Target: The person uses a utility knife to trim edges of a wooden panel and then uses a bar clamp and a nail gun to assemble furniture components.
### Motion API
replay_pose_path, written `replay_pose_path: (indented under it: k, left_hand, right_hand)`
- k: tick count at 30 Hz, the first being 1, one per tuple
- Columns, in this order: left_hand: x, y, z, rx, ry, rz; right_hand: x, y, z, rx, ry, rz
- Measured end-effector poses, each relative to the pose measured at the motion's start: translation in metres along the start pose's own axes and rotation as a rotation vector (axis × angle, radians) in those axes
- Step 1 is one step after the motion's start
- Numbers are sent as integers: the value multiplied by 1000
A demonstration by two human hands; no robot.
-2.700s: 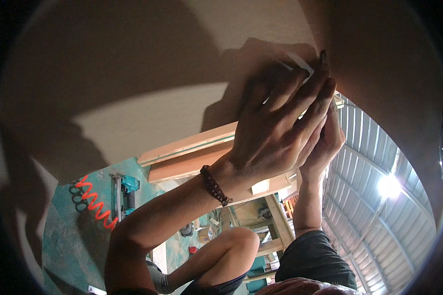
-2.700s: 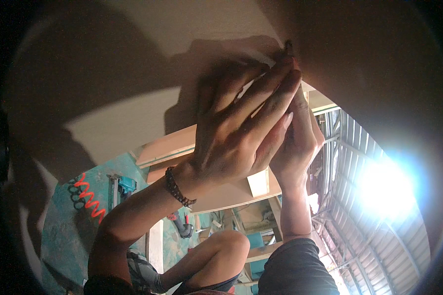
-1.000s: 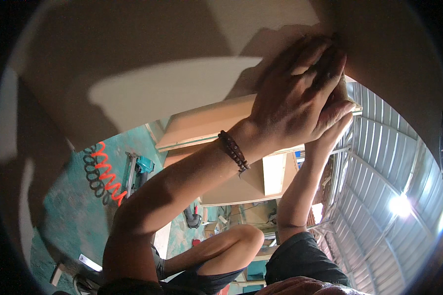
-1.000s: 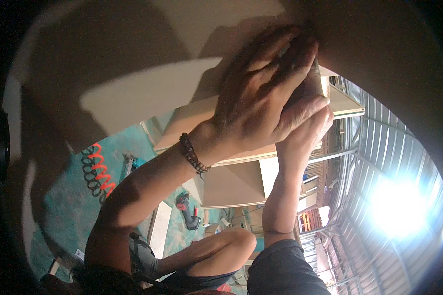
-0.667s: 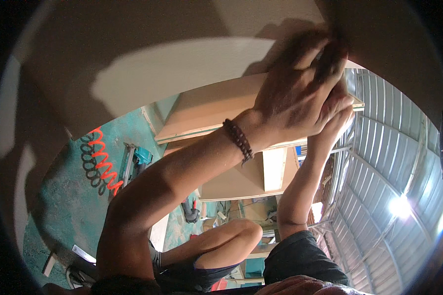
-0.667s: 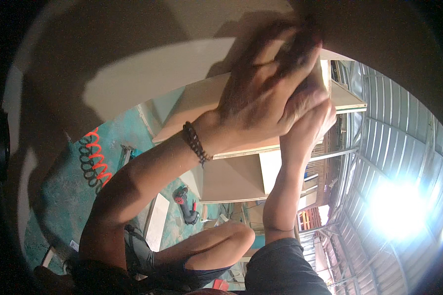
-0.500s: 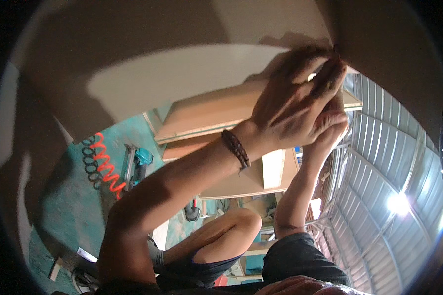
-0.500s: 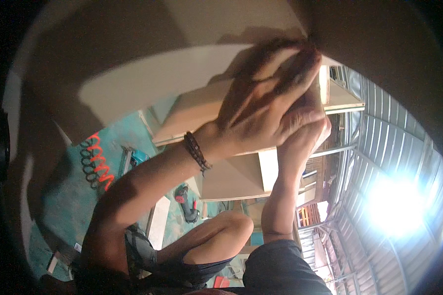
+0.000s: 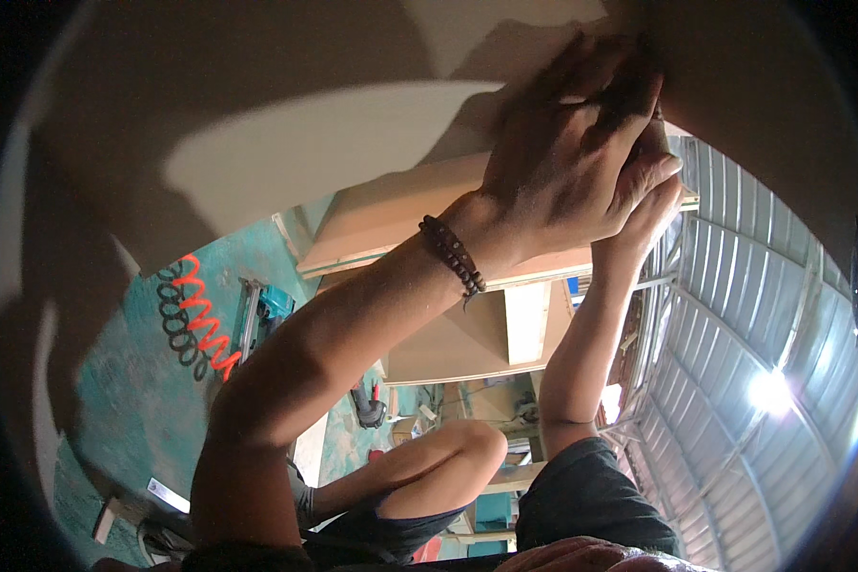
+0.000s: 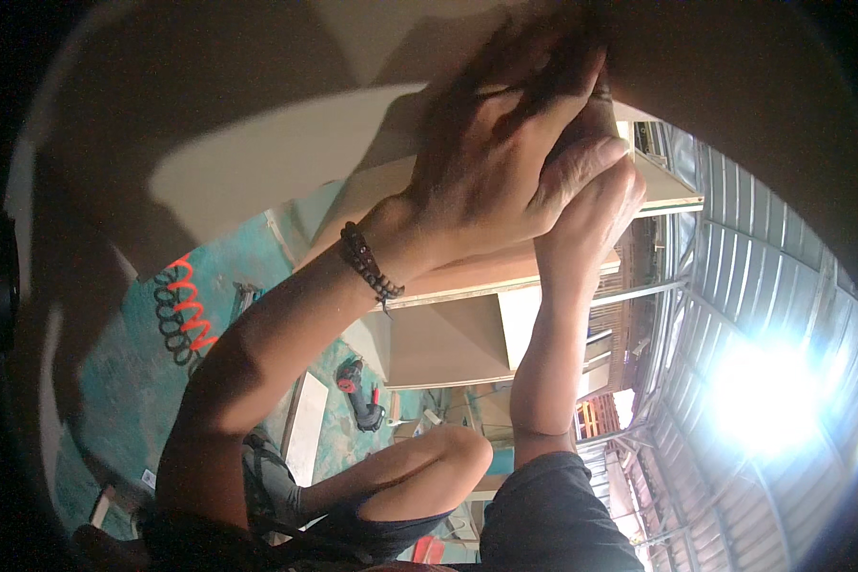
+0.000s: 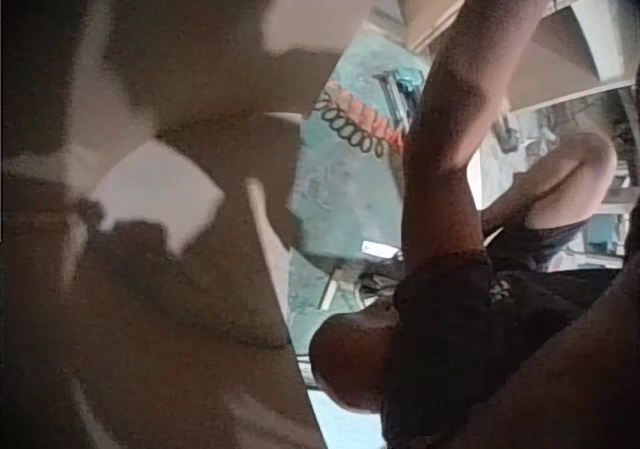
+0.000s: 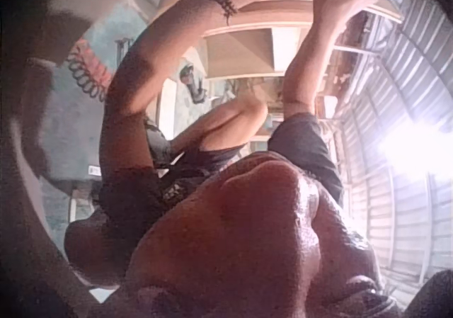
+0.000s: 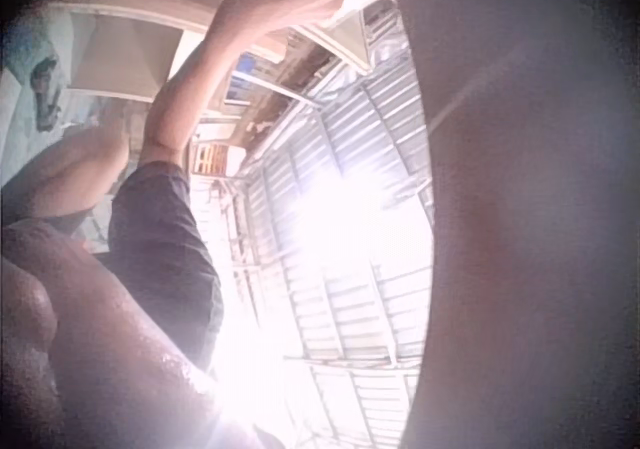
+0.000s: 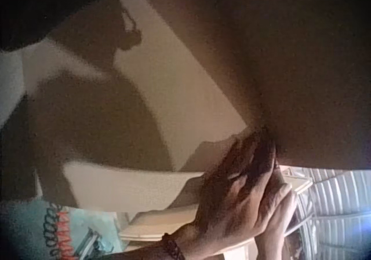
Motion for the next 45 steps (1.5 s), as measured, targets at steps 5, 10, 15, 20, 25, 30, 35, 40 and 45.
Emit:
replay_pose_path:
  k: [5,10,15,20,25,30,35,40,45]
  left_hand:
    - [-35,17,-19,-35,-60,114]
    - [-41,22,-21,-2,-20,153]
    - [-19,12,-9,107,30,93]
    - [-31,20,-18,-21,-33,172]
    - [-46,27,-21,2,-28,179]
    - [-50,30,-19,83,44,157]
    - [-47,26,-17,111,45,82]
    - [-12,7,-3,17,131,-37]
    - [-18,16,-9,124,52,100]
  right_hand:
    - [-40,-12,-7,-21,83,-14]
    - [-37,-5,-18,185,47,-66]
    - [-12,-8,8,48,-143,-84]
    - [-35,-8,-11,-17,-78,-128]
    - [-45,-5,-23,105,51,-16]
    - [-35,-1,-23,215,25,-62]
    - [-32,-1,-16,160,-15,-57]
    - [-5,-2,6,100,-146,-135]
    - [-14,-4,-5,41,-88,-32]
Point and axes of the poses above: each hand's wrist, its own x-axis towards the middle knuckle, its own y-axis out of the palm, z = x × y, the point moved 8 cm from there along x, towards the middle knuckle, and after that the axes turned 12 degrees about -x, right-handed, at the moved point
